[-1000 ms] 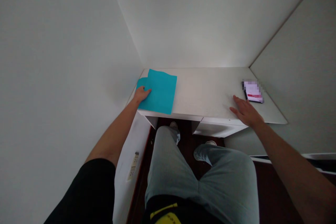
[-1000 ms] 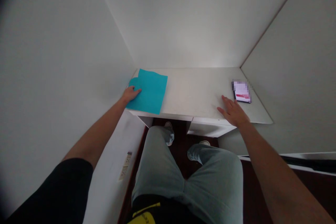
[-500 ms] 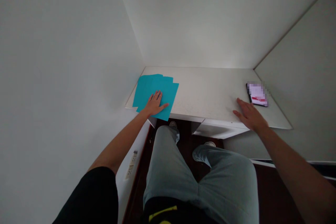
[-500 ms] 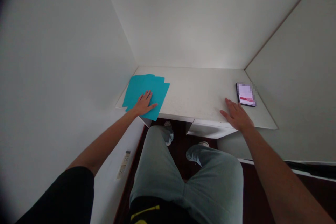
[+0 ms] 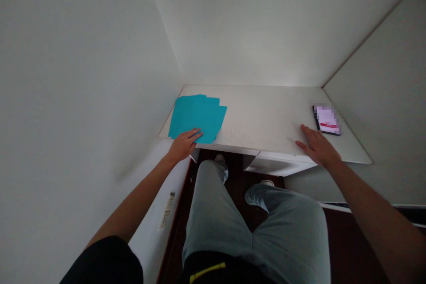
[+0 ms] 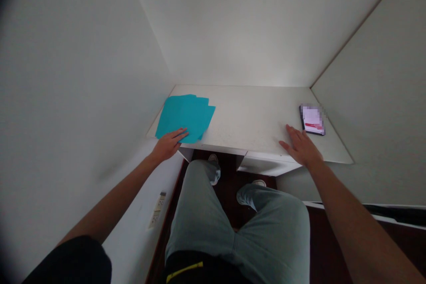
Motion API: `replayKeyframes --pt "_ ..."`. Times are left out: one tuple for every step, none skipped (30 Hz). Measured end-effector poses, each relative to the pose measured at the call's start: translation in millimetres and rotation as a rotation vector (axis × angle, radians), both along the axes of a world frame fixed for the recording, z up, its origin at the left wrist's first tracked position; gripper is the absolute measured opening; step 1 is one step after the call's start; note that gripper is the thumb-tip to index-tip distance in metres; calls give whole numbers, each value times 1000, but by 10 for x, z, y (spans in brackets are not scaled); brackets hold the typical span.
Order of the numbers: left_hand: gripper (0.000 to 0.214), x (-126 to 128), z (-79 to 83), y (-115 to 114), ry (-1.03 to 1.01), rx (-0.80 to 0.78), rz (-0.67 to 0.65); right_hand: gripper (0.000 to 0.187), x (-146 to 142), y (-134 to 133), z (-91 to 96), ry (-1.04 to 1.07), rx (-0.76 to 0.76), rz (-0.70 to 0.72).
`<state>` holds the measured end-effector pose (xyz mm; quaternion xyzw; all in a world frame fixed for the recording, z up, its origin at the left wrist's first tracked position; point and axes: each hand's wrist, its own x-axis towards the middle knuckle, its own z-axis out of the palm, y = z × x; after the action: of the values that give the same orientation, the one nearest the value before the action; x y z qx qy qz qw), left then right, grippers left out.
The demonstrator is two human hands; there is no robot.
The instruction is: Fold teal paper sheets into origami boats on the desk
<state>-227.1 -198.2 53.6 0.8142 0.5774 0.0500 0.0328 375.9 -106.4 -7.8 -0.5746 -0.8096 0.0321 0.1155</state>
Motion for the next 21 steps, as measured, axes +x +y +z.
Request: replayKeyframes --pt "61 55 57 26 -33 13 21 86 -2 -3 2 3 -1 0" --pt "60 138 115 53 -60 29 30 87 -4 -6 4 7 -4 -2" --pt "60 252 170 80 -76 47 24 87 -6 -9 6 10 -4 -6" --pt "60 397 216 103 -79 59 3 88 -8 -11 7 12 -3 -10" --pt "59 572 251 121 -76 63 -20 88 -8 -11 7 10 0 -9" --pt "58 772 273 133 -65 54 -43 89 -7 -11 5 5 3 -6" --pt "58 991 280 137 -48 38 -69 89 -4 -8 1 -3 8 0" --pt "57 1221 273 131 -27 20 -89 89 0 -5 -5 -10 13 5" --pt "57 1452 254 116 -8 -1 -100 89 7 0 -13 -14 20 10" --pt "57 1676 224 94 7 -27 -125 89 14 5 -22 -15 27 15" --pt "56 1884 188 66 16 -41 -143 89 22 9 -31 -12 35 20" --pt "55 2069 149 36 22 -48 -152 90 30 14 -39 -7 40 28" --pt "55 2228 112 6 17 -54 -169 90 37 17 -44 -1 44 37" --pt "54 2356 78 -21 4 -62 -184 90 42 19 -47 4 47 47" --pt "54 2454 50 -42 -8 -72 -198 90 45 19 -47 8 49 57" --pt "54 2522 27 -58 -20 -83 -212 90 46 16 -45 10 52 65" --pt "55 2562 10 -69 -29 -88 -226 90 44 12 -41 13 54 72" --pt "58 2574 -5 -75 -34 -84 -238 90 41 6 -36 16 56 77" --pt "64 2561 -19 -80 -39 -70 -248 90 36 -3 -30 21 58 82" --pt "71 2523 -35 -83 -42 -49 -252 91 31 -12 -25 27 61 86" --pt "79 2464 -55 -85 -47 -24 -247 91 26 -23 -20 35 65 89"
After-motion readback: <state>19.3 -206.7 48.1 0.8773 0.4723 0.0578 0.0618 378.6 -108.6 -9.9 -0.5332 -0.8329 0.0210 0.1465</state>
